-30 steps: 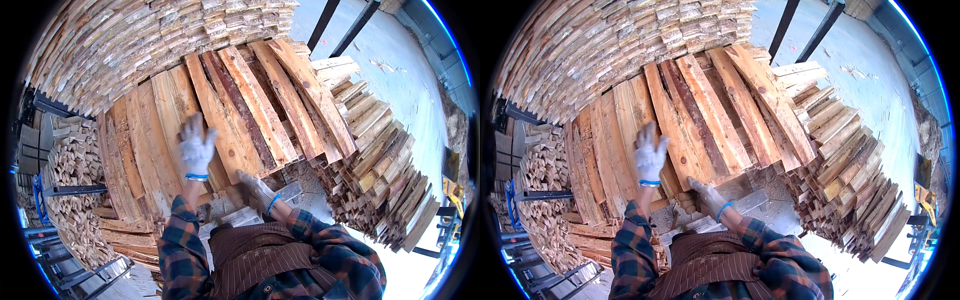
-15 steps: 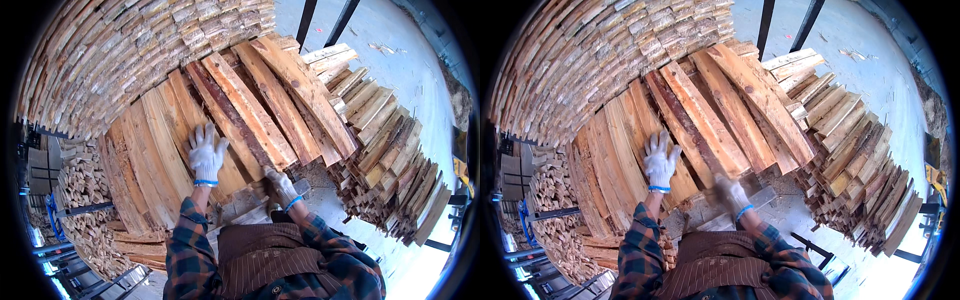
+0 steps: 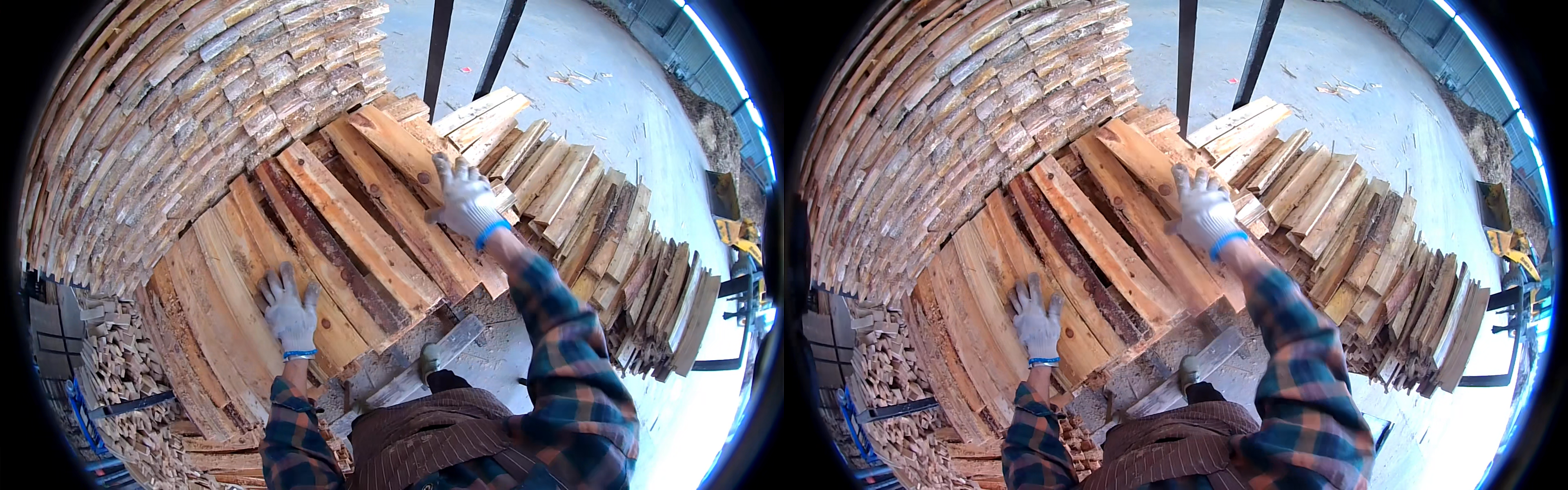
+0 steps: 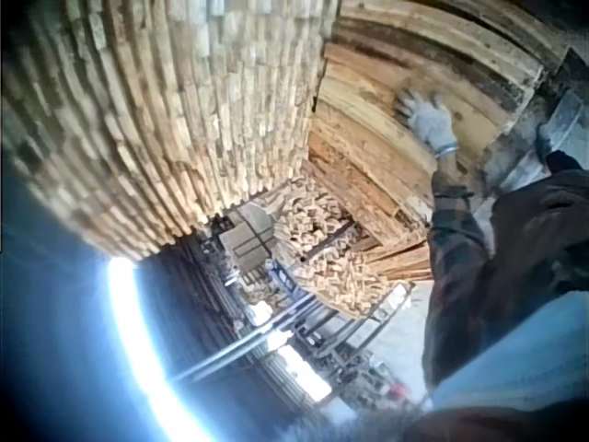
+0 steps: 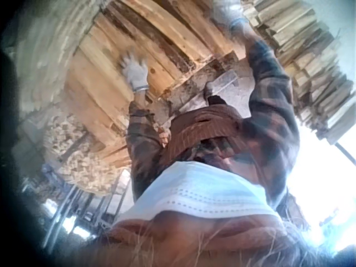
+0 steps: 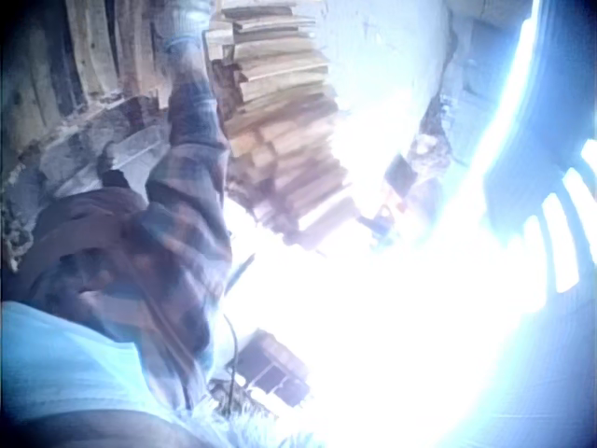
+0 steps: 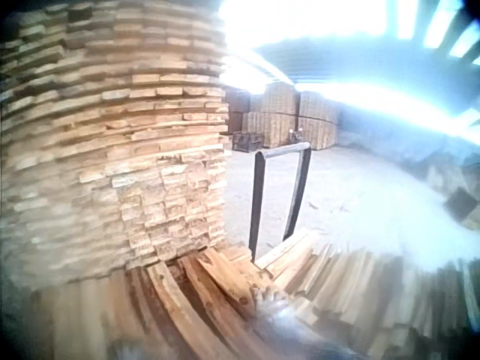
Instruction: The person stacks wooden planks in a warehouse environment. They pick up individual planks from a pile and place them onto a growing stack, arranging them carefully to maintain alignment. The person wears gloves and an apron while performing the repetitive stacking task.
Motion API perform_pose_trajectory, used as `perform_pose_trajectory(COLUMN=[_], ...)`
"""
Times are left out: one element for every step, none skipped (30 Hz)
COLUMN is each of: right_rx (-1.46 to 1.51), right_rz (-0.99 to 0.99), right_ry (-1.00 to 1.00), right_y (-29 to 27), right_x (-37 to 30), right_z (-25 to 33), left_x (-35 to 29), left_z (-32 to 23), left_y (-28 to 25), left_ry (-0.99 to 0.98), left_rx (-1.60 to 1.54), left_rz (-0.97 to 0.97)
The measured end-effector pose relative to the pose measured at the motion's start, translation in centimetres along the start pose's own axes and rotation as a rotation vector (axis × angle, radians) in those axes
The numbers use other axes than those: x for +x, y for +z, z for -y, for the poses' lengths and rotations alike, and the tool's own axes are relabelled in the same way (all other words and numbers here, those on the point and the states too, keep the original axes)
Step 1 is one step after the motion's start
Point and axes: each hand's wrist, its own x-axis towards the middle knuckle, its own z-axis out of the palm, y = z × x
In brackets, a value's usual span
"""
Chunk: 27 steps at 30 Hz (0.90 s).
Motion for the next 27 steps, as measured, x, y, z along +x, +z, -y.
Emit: perform_pose_trajectory(right_rx=[0.070,0.128,0.176,0.270,0.364,0.462,0.628,0.686,0.739,0.831,0.922,0.874,0.840,0.983,1.023,1.021,1.006,0.996,1.008,1.014,1.017,1.020,1.044,1.069,1.095,1.057,1.018], right_rz=[0.118,0.150,0.198,0.202,0.206,0.200,-0.008,0.015,0.043,0.091,0.139,0.092,0.219,0.230,0.272,0.335,0.372,0.385,0.328,0.307,0.278,0.248,0.256,0.258,0.259,0.256,0.247], right_ry=[-0.091,-0.074,-0.055,-0.076,-0.096,-0.100,-0.147,-0.193,-0.246,-0.257,-0.266,-0.213,-0.132,-0.209,-0.243,-0.277,-0.297,-0.301,-0.250,-0.260,-0.271,-0.281,-0.281,-0.275,-0.267,-0.279,-0.293], right_y=[-0.5,-1.8,-2.6,-2.3,-2.2,-2.3,0.5,1.7,2.4,2.9,3.5,3.9,2.9,4.3,4.5,3.8,3.3,2.7,2.6,3.0,3.2,3.5,3.7,3.9,4.3,4.7,4.8], right_x=[1.6,1.9,1.6,2.2,3.2,3.6,5.0,6.7,8.2,8.6,9.2,8.8,8.5,9.0,8.7,8.4,8.6,8.7,8.4,8.2,8.3,8.4,8.5,8.6,8.9,9.0,9.4], right_z=[-0.5,0.2,0.4,0.0,-0.8,-2.1,-4.1,-6.1,-7.9,-8.9,-9.5,-9.2,-8.3,-7.9,-7.3,-6.1,-4.9,-4.1,-3.0,-2.8,-2.9,-3.0,-3.1,-3.5,-4.0,-4.5,-5.0], left_x=[0.1,0.1,-0.5,-0.6,-0.5,-0.1,0.2,0.1,0.0,-0.1,-0.2,-0.2,-0.1,-0.1,0.0,0.1,0.2,0.0,0.0,0.0,0.0,0.0,0.0,0.3,0.4,0.1,0.2], left_z=[0.0,0.4,0.3,0.3,0.4,0.4,0.4,0.5,0.5,0.5,0.5,0.5,0.5,0.4,0.3,0.3,0.3,0.2,0.3,0.4,0.4,0.5,0.6,0.4,0.3,0.1,0.1], left_y=[0.0,0.0,0.1,0.2,0.1,0.0,-0.1,0.0,0.2,0.3,0.4,0.4,0.4,0.5,0.3,0.2,0.2,0.3,0.3,0.3,0.2,0.4,0.7,0.7,0.7,0.5,0.3], left_ry=[-0.001,-0.006,-0.011,-0.016,-0.021,-0.011,-0.023,-0.045,-0.075,-0.074,-0.073,-0.074,-0.054,-0.033,-0.004,-0.007,-0.010,-0.013,-0.013,-0.011,-0.009,-0.006,0.000,0.013,0.012,0.014,0.020], left_rx=[-0.011,-0.010,-0.016,-0.005,0.004,0.011,0.004,-0.001,-0.007,0.023,0.051,0.082,0.099,0.116,0.135,0.127,0.120,0.107,0.114,0.120,0.122,0.119,0.117,0.112,0.096,0.079,0.065], left_rz=[-0.012,-0.026,-0.025,-0.019,-0.012,-0.012,0.018,0.049,0.083,0.088,0.093,0.095,0.073,0.052,0.030,0.029,0.028,0.032,0.033,0.035,0.029,0.014,-0.001,-0.019,-0.014,-0.009,-0.009])
